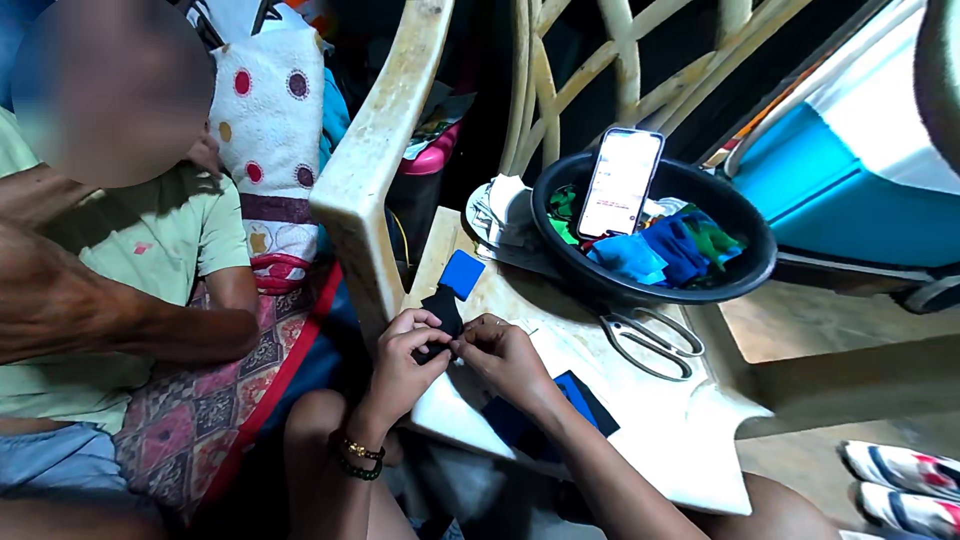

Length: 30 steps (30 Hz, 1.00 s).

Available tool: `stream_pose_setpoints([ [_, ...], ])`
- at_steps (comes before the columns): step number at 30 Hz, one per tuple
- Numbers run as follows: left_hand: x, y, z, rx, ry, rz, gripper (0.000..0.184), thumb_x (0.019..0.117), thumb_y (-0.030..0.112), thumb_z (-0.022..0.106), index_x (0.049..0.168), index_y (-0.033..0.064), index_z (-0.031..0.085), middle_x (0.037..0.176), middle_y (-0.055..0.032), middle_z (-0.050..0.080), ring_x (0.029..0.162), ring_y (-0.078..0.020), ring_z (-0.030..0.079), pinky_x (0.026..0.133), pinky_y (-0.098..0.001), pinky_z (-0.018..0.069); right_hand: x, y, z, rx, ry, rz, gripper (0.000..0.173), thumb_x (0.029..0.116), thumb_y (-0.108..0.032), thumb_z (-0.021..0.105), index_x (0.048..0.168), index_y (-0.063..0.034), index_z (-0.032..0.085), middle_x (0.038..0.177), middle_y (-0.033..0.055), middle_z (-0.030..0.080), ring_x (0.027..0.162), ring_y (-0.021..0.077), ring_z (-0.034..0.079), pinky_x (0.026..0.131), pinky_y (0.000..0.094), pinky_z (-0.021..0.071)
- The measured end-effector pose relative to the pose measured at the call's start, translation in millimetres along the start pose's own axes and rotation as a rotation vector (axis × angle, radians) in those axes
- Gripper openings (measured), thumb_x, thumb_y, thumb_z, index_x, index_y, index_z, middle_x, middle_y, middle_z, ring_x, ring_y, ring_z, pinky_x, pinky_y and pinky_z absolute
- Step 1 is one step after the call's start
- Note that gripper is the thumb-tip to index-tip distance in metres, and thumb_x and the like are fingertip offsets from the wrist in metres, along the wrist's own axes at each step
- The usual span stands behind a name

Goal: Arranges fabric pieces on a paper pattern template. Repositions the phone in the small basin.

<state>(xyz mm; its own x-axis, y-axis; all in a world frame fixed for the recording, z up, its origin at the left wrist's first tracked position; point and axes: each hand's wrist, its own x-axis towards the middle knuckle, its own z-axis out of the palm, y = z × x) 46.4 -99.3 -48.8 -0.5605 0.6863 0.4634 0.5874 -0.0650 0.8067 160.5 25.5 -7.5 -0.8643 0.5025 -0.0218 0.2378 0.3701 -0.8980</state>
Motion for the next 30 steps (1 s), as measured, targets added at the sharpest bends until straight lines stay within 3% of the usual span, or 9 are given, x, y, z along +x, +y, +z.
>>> stream_pose_setpoints([
  [13,0.3,-0.1,1.1,0.025,0.016,-0.003,0.008,0.0836,0.004,0.073,0.088,-0.0007,0.078,0.106,-0.0157,0.070,0.088,-0.0049,0.065,0.075,-0.0128,0.0521,1.5,-5.4,0.4,-0.004,-0.049,0.017,0.018,0.0983,-0.003,0.055,0.091,0.0047,0.070,0.100,0.0092,0.061,0.087,0.0033,0.056,0.076,0.0171,0.0458],
  [30,1.2,0.7,-0.3,0.003,0.009,0.000,0.012,0.0872,0.002,0.065,0.088,-0.0025,0.077,0.104,-0.0144,0.071,0.088,-0.0024,0.063,0.077,-0.0120,0.0502,2.8,0.3,0.3,-0.006,-0.055,-0.013,0.019,0.0995,-0.007,0.056,0.091,0.0032,0.069,0.099,0.0083,0.061,0.086,0.0028,0.056,0.076,0.0176,0.0459],
])
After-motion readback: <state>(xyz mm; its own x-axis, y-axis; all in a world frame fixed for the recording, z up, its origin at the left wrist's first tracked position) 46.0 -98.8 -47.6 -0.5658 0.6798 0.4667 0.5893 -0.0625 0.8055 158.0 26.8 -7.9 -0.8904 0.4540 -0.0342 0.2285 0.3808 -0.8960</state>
